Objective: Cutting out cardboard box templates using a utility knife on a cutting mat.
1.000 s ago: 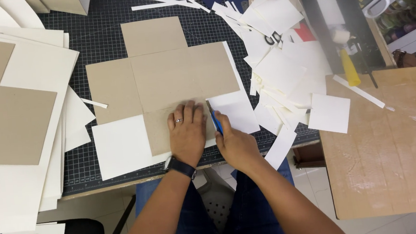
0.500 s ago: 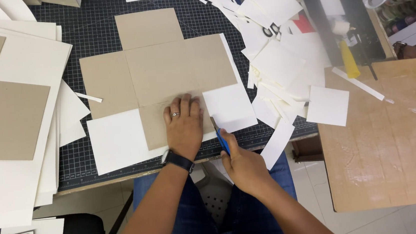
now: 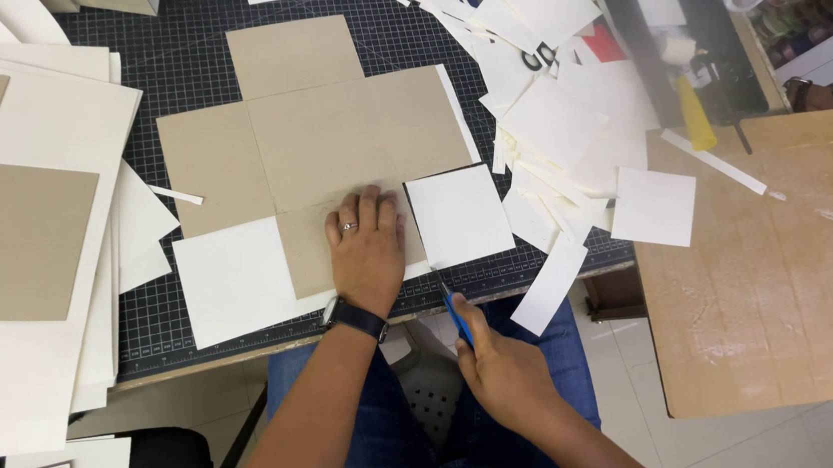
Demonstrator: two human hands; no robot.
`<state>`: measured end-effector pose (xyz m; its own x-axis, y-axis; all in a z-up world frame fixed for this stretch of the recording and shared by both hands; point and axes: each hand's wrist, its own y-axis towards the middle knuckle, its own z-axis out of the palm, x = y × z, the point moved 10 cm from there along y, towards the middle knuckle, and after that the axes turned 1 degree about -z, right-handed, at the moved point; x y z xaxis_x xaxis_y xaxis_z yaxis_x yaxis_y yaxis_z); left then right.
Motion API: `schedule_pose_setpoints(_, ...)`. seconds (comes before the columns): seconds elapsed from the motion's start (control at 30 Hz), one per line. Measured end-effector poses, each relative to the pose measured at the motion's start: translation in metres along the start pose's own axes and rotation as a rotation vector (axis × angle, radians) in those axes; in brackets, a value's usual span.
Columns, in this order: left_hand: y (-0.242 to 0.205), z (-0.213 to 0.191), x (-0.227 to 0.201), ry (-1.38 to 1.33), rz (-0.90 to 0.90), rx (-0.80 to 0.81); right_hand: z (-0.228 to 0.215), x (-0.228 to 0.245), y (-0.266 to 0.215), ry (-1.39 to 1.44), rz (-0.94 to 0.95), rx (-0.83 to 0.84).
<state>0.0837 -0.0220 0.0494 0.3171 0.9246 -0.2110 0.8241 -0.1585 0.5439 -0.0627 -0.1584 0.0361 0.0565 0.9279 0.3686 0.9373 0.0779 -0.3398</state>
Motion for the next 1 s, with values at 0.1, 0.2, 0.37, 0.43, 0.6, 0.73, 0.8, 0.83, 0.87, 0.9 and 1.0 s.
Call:
schedule_pose_setpoints(0.1,0.002,-0.001,0.0,-0.001,-0.007,-0.006,0.001,-0.002,-0.002,-0.002,0.004,-0.014)
schedule_pose_setpoints(0.2,0.0,-0.009,-0.002,-0.011,-0.001,-0.009,-0.003,-0.005,-0.007,0.005,0.068,0.054)
schedule_pose_setpoints(0.37,0.004,-0.013,-0.002,-0.042,0.012,-0.033,-0.05,-0.005,-0.001,-0.005,0.161,0.149)
schedule_pose_setpoints(0.43,0.003,-0.01,-0.002,-0.025,0.013,0.001,-0.058,-0.012,0.01,0.067,0.194,0.078)
schedule_pose_setpoints(0.6,0.002,0.0,-0.001,-0.036,0.05,0.103,-0.07,-0.019,0.027,0.053,0.111,0.016)
schedule_pose_setpoints(0.73,0.002,0.014,0.003,-0.044,0.088,0.185,-0.098,-0.048,0.025,0.018,0.228,0.005)
schedule_pose_setpoints(0.8,0.006,0.011,0.0,-0.059,0.094,0.191,-0.107,-0.069,0.026,-0.009,0.274,-0.009)
schedule_pose_setpoints(0.83,0.009,0.009,0.0,-0.072,0.1,0.198,-0.113,-0.081,0.026,-0.034,0.319,-0.021)
schedule_pose_setpoints(0.87,0.01,0.007,-0.001,-0.071,0.101,0.195,-0.114,-0.09,0.027,-0.033,0.318,-0.024)
schedule_pose_setpoints(0.9,0.011,0.005,-0.001,-0.082,0.098,0.201,-0.119,-0.103,0.027,-0.046,0.344,-0.054)
schedule_pose_setpoints(1.0,0.013,0.0,0.0,-0.103,0.108,0.196,-0.126,-0.122,0.025,-0.054,0.388,-0.078)
